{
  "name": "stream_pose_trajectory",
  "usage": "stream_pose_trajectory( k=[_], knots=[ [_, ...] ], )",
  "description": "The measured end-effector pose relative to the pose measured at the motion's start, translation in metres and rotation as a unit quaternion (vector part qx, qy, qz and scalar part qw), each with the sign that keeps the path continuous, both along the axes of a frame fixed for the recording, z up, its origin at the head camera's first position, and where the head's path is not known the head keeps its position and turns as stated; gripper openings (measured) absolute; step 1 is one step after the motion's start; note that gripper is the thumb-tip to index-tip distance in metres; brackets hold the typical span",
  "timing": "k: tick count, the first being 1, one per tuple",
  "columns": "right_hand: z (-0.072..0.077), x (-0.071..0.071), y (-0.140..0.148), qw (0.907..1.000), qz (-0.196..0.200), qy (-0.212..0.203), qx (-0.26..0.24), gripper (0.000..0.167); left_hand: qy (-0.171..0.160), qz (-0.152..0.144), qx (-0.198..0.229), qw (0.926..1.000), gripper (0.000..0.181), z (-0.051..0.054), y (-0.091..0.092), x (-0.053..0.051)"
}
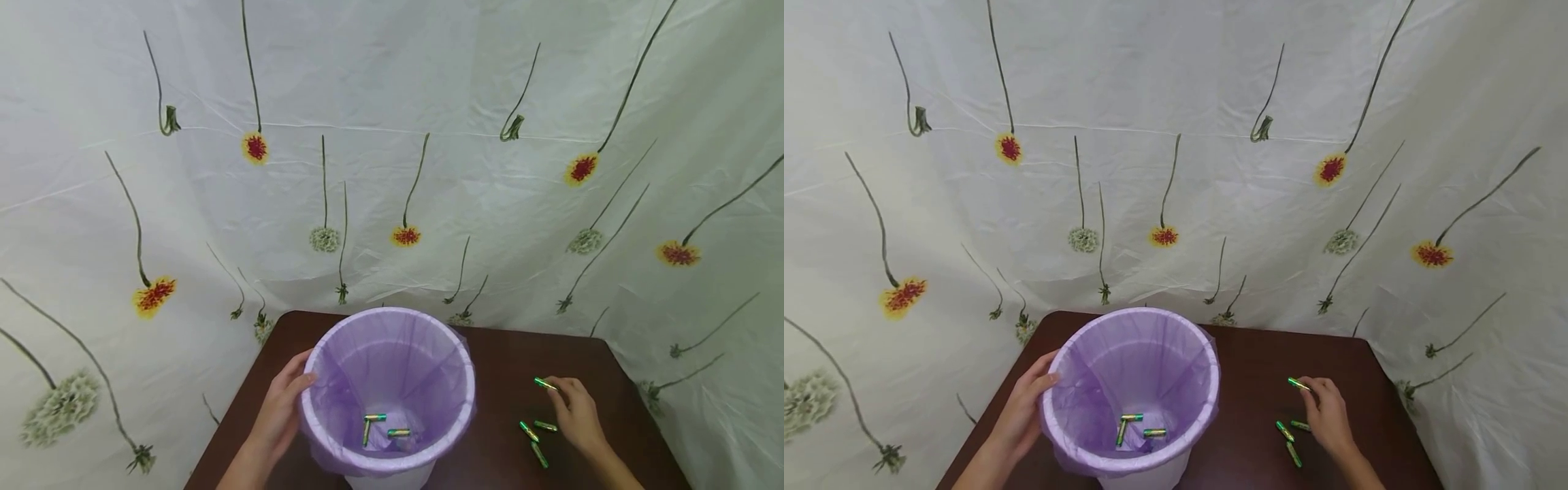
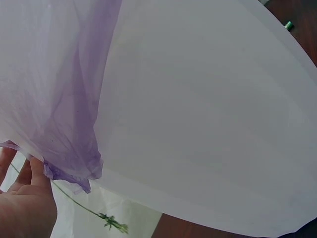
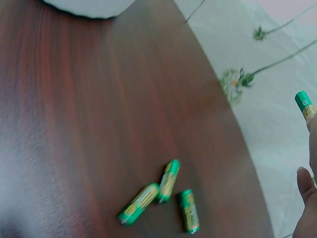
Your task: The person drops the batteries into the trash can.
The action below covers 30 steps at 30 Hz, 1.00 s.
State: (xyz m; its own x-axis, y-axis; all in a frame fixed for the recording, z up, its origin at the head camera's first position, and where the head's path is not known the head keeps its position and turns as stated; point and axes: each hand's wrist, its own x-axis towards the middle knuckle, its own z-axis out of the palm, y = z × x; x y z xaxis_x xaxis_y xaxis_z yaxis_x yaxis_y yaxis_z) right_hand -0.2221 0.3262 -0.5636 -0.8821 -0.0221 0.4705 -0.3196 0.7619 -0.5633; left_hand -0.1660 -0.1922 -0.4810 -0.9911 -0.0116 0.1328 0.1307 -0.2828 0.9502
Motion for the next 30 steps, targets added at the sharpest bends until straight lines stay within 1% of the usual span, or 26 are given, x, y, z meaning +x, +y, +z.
stream_pose_trajectory(
  k=[3,6,13,18,23,26,30],
  knots=[
    [0.010,-0.006,-0.005,0.9992,0.019,0.033,-0.007,0.019,0.000,-0.003,0.000,1.0000,0.042,0.000,0.000,-0.001],
    [0.019,-0.011,-0.010,0.9981,0.035,0.051,-0.008,0.020,-0.006,0.001,0.001,1.0000,0.041,0.001,0.001,-0.002],
    [0.043,-0.017,-0.026,0.9971,0.058,0.049,0.002,0.020,-0.021,0.004,0.004,0.9998,0.041,0.001,0.001,0.000],
    [0.061,-0.024,-0.035,0.9943,0.083,0.067,-0.001,0.021,-0.019,0.003,0.006,0.9998,0.041,-0.001,0.001,0.000],
    [0.079,-0.031,-0.042,0.9925,0.095,0.077,0.004,0.021,-0.017,0.004,0.005,0.9998,0.041,-0.001,0.001,-0.001],
    [0.091,-0.034,-0.047,0.9910,0.106,0.082,0.008,0.020,-0.012,0.004,0.003,0.9999,0.041,-0.002,0.000,-0.001],
    [0.109,-0.039,-0.058,0.9879,0.130,0.085,0.000,0.020,-0.006,0.001,0.002,1.0000,0.042,-0.002,0.000,0.000]
  ],
)
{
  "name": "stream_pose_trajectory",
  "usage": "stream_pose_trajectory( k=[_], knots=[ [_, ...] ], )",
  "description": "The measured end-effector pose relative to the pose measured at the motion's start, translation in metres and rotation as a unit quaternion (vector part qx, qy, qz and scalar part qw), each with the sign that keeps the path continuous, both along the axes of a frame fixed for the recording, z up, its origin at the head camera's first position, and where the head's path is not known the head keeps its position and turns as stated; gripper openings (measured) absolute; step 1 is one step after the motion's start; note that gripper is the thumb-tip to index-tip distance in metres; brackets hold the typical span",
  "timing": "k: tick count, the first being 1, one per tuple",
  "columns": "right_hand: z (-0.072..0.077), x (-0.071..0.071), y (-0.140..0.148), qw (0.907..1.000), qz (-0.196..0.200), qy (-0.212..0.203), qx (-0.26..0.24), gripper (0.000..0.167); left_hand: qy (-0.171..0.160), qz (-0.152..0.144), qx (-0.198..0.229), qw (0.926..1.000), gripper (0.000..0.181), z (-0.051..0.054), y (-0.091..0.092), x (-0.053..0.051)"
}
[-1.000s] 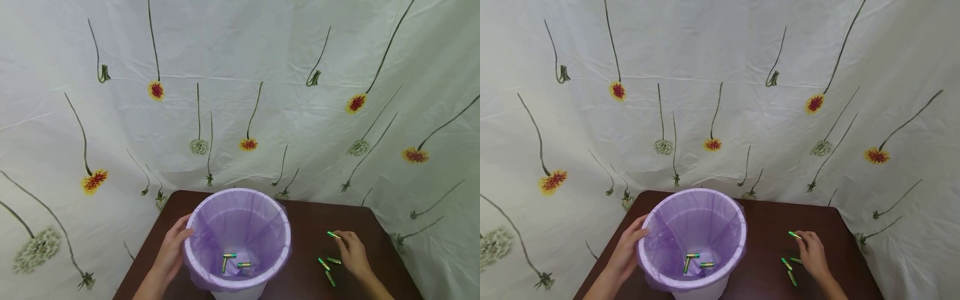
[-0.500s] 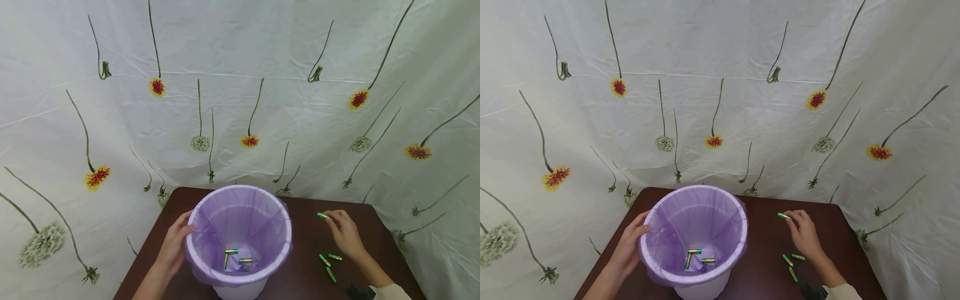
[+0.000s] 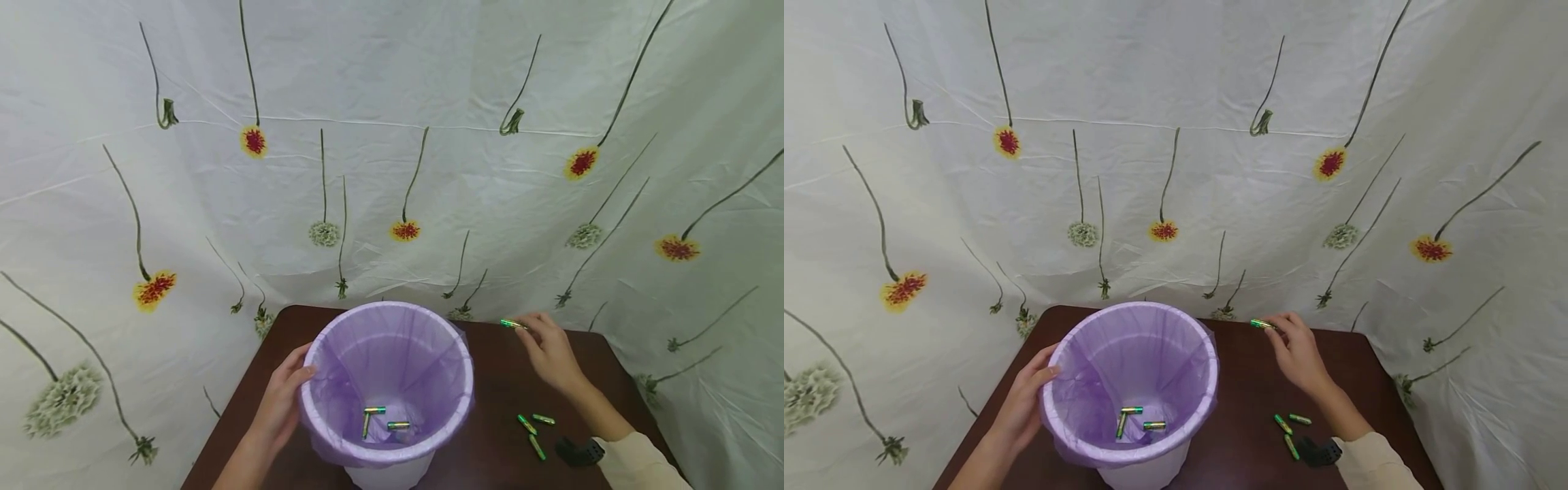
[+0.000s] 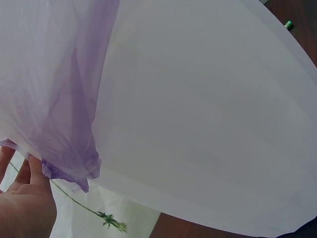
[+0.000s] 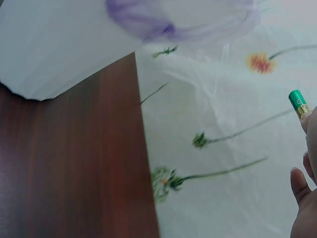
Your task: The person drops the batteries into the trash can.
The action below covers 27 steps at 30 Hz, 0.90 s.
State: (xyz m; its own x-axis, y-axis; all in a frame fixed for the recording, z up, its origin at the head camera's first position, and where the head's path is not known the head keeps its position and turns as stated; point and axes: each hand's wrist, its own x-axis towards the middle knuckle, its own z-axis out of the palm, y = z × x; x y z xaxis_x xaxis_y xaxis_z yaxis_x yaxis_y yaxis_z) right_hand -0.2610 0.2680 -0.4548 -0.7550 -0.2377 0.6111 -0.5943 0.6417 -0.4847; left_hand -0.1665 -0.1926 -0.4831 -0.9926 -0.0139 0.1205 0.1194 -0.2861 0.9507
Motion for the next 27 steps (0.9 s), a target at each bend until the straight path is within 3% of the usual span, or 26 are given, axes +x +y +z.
stream_pose_trajectory(
  k=[16,27],
  knots=[
    [0.051,-0.019,-0.058,0.9947,0.095,0.039,-0.004,0.022,0.003,-0.018,0.014,0.9997,0.037,-0.001,0.000,-0.001],
    [0.064,-0.026,-0.103,0.9872,0.144,0.052,0.046,0.021,0.003,-0.010,0.015,0.9998,0.035,-0.002,-0.002,0.001]
  ],
)
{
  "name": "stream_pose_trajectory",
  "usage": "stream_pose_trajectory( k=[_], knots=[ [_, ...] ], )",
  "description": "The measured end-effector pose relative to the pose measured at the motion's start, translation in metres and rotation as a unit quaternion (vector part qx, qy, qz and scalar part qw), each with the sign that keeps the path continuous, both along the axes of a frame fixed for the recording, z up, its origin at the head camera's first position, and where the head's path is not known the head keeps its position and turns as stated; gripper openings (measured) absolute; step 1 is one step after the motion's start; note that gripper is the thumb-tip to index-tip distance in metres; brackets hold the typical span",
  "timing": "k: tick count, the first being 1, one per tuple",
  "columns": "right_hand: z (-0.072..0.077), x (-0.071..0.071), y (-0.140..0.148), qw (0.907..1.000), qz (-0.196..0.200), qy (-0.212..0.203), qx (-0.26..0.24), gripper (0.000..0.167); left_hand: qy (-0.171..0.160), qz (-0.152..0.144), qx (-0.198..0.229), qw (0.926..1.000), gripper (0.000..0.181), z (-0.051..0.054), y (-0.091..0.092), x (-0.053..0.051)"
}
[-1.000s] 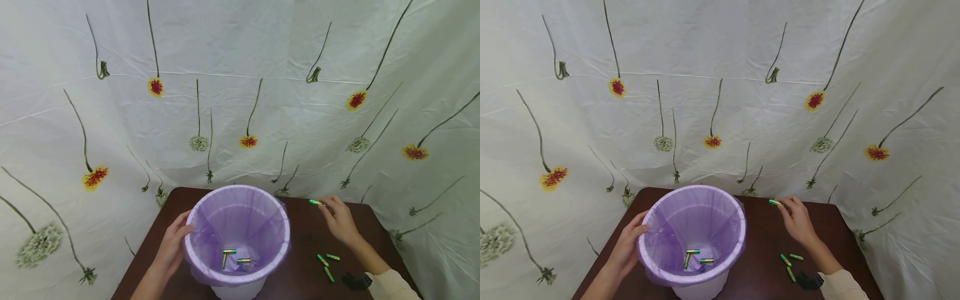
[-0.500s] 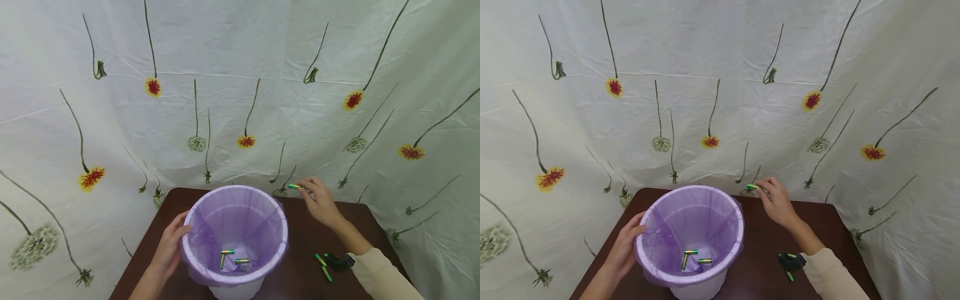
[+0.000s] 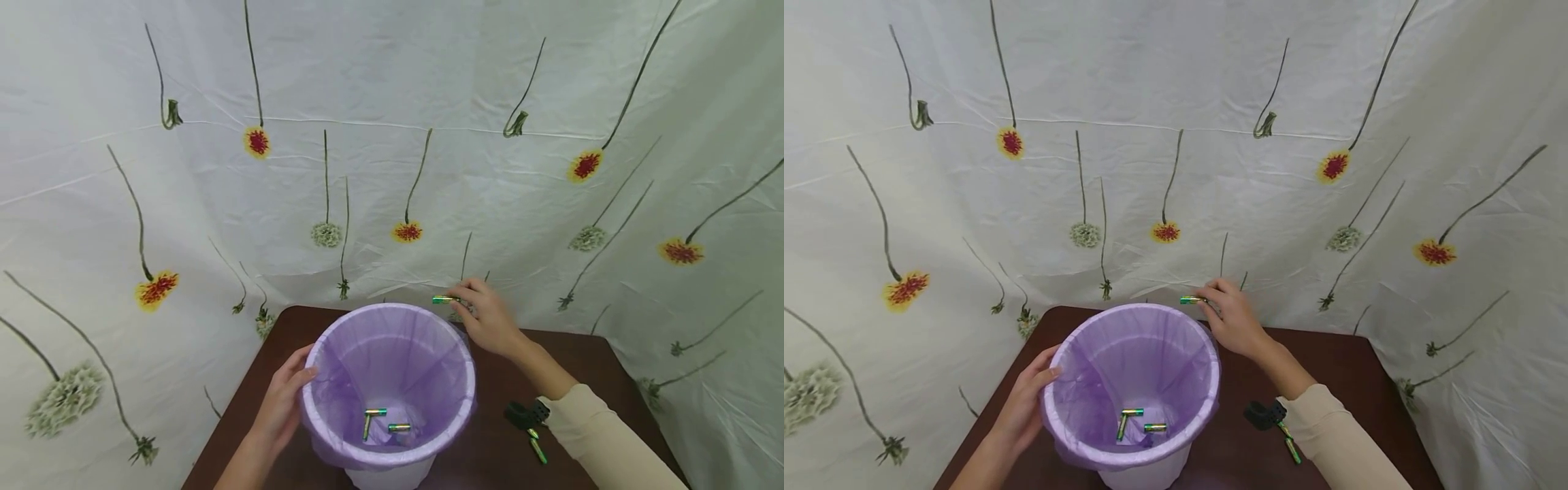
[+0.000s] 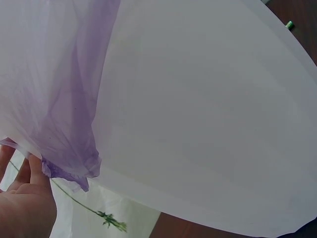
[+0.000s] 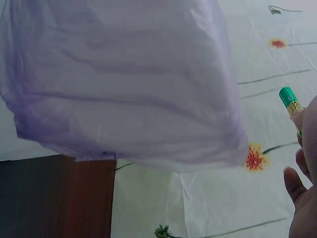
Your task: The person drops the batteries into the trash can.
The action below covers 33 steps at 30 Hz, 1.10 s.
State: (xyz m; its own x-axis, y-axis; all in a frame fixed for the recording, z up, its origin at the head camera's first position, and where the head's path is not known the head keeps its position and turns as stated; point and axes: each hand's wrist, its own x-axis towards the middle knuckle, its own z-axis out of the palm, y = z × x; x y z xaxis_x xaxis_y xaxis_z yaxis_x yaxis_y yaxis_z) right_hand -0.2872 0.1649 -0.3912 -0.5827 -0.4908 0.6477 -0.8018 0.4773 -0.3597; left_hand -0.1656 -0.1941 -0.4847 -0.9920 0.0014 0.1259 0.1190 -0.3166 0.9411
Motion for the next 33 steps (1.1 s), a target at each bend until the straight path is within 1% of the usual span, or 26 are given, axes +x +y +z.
stream_pose_trajectory(
  k=[6,10,15,21,27,30,33],
  knots=[
    [0.006,-0.001,-0.015,0.9993,0.035,-0.007,0.014,0.020,-0.005,-0.002,-0.003,1.0000,0.039,0.001,0.001,-0.002],
    [0.008,-0.004,-0.021,0.9984,0.055,-0.008,0.013,0.019,-0.004,-0.004,-0.003,1.0000,0.039,0.000,0.003,-0.003],
    [0.007,-0.007,-0.028,0.9978,0.062,-0.011,0.019,0.020,-0.001,-0.002,-0.003,1.0000,0.040,0.001,0.004,-0.004],
    [0.008,-0.008,-0.036,0.9971,0.068,-0.017,0.029,0.017,-0.013,0.009,-0.005,0.9999,0.042,0.001,0.004,-0.002],
    [0.010,-0.009,-0.040,0.9963,0.071,-0.035,0.034,0.019,-0.010,0.005,-0.006,0.9999,0.043,0.001,0.002,-0.003],
    [0.010,-0.010,-0.042,0.9960,0.075,-0.038,0.031,0.017,-0.009,0.008,-0.008,0.9999,0.043,0.002,0.002,-0.001],
    [0.009,-0.012,-0.044,0.9957,0.082,-0.039,0.016,0.020,-0.012,0.014,-0.009,0.9998,0.042,0.003,0.001,0.001]
  ],
)
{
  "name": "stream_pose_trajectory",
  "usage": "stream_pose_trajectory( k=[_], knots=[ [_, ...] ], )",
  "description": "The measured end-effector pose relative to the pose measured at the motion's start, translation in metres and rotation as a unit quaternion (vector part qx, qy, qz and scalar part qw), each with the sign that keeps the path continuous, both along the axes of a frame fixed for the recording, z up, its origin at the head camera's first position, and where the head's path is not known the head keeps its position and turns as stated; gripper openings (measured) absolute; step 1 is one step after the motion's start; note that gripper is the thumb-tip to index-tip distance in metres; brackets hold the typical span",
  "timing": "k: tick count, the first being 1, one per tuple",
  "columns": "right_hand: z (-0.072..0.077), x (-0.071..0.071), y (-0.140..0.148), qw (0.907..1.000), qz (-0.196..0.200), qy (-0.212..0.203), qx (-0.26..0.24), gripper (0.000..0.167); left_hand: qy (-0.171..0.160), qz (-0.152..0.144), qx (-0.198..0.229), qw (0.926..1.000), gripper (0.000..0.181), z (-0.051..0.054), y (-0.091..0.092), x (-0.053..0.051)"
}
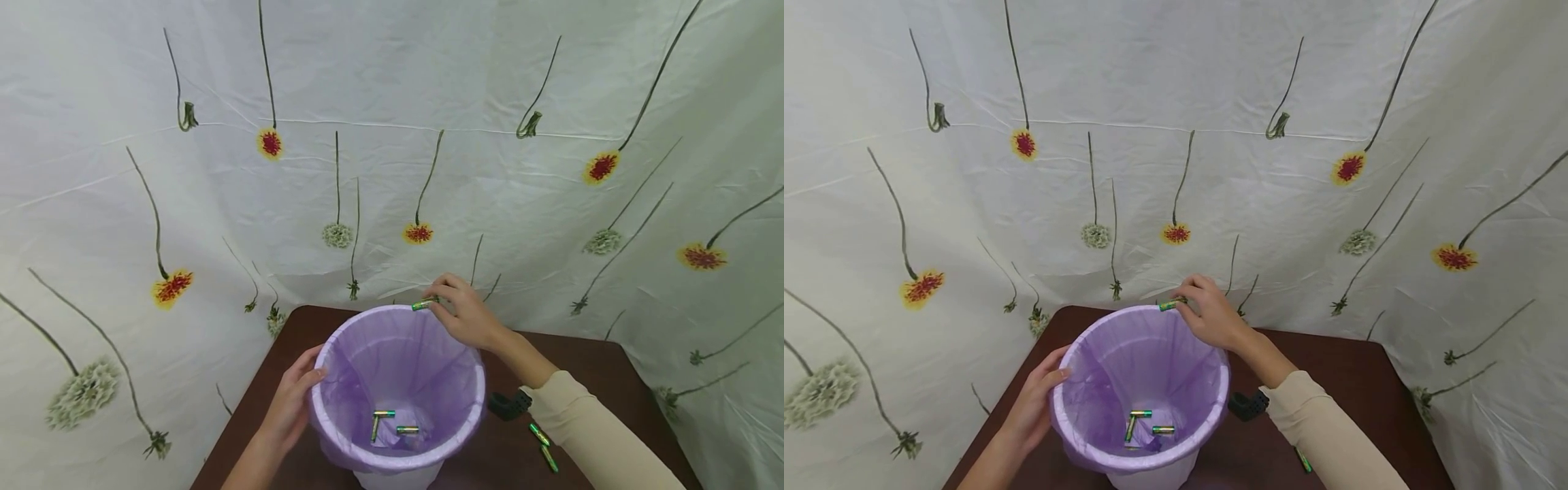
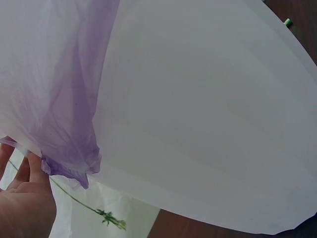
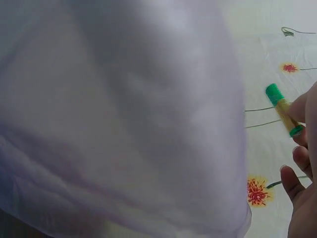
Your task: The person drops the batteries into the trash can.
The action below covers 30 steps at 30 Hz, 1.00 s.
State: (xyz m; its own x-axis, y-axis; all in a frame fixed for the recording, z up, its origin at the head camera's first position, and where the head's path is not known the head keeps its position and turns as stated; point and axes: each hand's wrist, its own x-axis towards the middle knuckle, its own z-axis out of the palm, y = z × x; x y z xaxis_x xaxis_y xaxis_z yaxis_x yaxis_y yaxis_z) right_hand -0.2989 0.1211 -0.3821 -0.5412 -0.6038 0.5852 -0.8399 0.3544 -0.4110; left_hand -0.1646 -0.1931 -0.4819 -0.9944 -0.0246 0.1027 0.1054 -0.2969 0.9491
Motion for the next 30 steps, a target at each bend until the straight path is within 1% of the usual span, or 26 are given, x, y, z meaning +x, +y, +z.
stream_pose_trajectory(
  k=[4,6,15,21,24,30],
  knots=[
    [-0.002,-0.004,0.002,0.9996,0.000,0.011,-0.028,0.025,-0.005,0.000,-0.001,1.0000,0.043,0.000,0.001,0.000],
    [-0.003,-0.005,0.003,0.9993,-0.004,0.017,-0.033,0.025,-0.004,-0.002,-0.002,1.0000,0.043,0.000,0.001,-0.001],
    [-0.006,-0.007,0.011,0.9993,-0.008,0.024,-0.026,0.025,0.000,-0.007,-0.002,1.0000,0.044,0.000,0.000,0.000],
    [-0.008,-0.005,0.021,0.9990,-0.011,0.031,-0.030,0.025,0.003,-0.010,-0.002,0.9999,0.044,0.001,0.001,0.001],
    [-0.009,-0.004,0.027,0.9990,-0.019,0.029,-0.028,0.025,0.001,-0.007,0.001,1.0000,0.044,0.001,0.001,0.001],
    [-0.010,0.000,0.043,0.9992,-0.036,0.008,-0.016,0.024,0.000,-0.005,0.002,1.0000,0.044,0.000,0.001,0.001]
  ],
)
